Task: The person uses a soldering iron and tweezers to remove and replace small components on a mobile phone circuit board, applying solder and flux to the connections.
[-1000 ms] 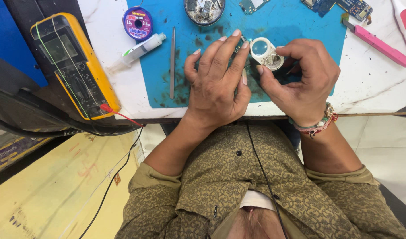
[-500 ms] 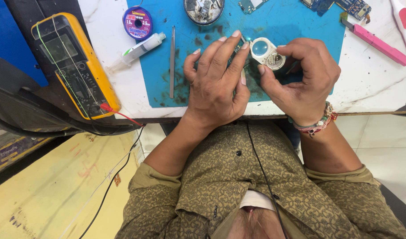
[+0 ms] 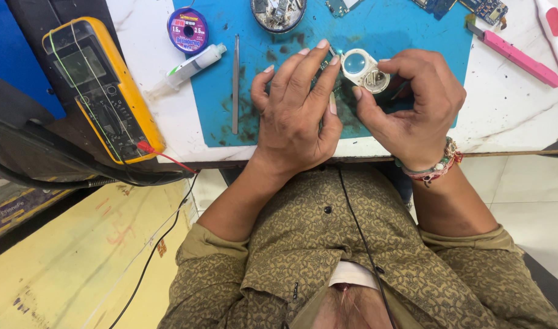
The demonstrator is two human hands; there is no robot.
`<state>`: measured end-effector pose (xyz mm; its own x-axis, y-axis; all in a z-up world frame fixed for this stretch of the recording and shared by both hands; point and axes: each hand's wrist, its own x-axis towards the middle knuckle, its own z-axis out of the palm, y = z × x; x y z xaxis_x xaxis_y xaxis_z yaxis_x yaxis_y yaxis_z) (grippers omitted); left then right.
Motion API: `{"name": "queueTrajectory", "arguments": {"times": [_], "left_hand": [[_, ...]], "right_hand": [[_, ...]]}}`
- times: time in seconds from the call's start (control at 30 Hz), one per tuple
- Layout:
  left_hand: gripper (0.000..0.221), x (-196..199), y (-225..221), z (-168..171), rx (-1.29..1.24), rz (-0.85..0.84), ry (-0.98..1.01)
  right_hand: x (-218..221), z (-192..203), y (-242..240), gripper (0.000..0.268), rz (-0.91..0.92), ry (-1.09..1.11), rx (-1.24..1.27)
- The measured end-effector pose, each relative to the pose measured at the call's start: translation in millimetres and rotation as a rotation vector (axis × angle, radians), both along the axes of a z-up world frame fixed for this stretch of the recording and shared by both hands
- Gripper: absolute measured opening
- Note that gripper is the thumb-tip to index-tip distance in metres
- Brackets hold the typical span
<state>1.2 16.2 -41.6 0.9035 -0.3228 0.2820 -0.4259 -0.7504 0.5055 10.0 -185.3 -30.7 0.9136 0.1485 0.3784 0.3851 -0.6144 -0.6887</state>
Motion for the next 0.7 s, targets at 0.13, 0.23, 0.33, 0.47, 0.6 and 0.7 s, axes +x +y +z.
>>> {"name": "queueTrajectory", "arguments": {"times": [0.13,0.23,0.33,0.47,0.6,0.7], "left_hand": [[0.054,-0.4,0.1,0.9,0.008,0.001,0.001],[0.055,-0.2,-0.1,1.1,0.004,0.003,-0.001],[0.055,-0.4,-0.1,1.4,0.002,0.001,0.004],[0.055,-0.5,0.2,0.8,0.002,-0.002,0.003],[0.055,0.0,0.1,0.2,-0.001,-0.004,-0.003],[0.055,-0.2,0.3,0.4,-0.004,-0.008,0.000]], "right_hand": [[-0.7,0.0,0.1,0.036,-0.004,-0.001,-0.004],[-1.7,-1.9,-1.1,0.035,-0.002,0.012,0.006],[-1.6,-2.8,-1.5,0.035,-0.002,0.022,0.012],[-0.6,-0.5,-0.8,0.036,0.006,-0.001,0.002],[-1.2,-2.0,-1.7,0.036,0.013,-0.004,0.013],[-3.6,-6.0,-3.1,0.032,-0.015,0.031,0.032]]}}
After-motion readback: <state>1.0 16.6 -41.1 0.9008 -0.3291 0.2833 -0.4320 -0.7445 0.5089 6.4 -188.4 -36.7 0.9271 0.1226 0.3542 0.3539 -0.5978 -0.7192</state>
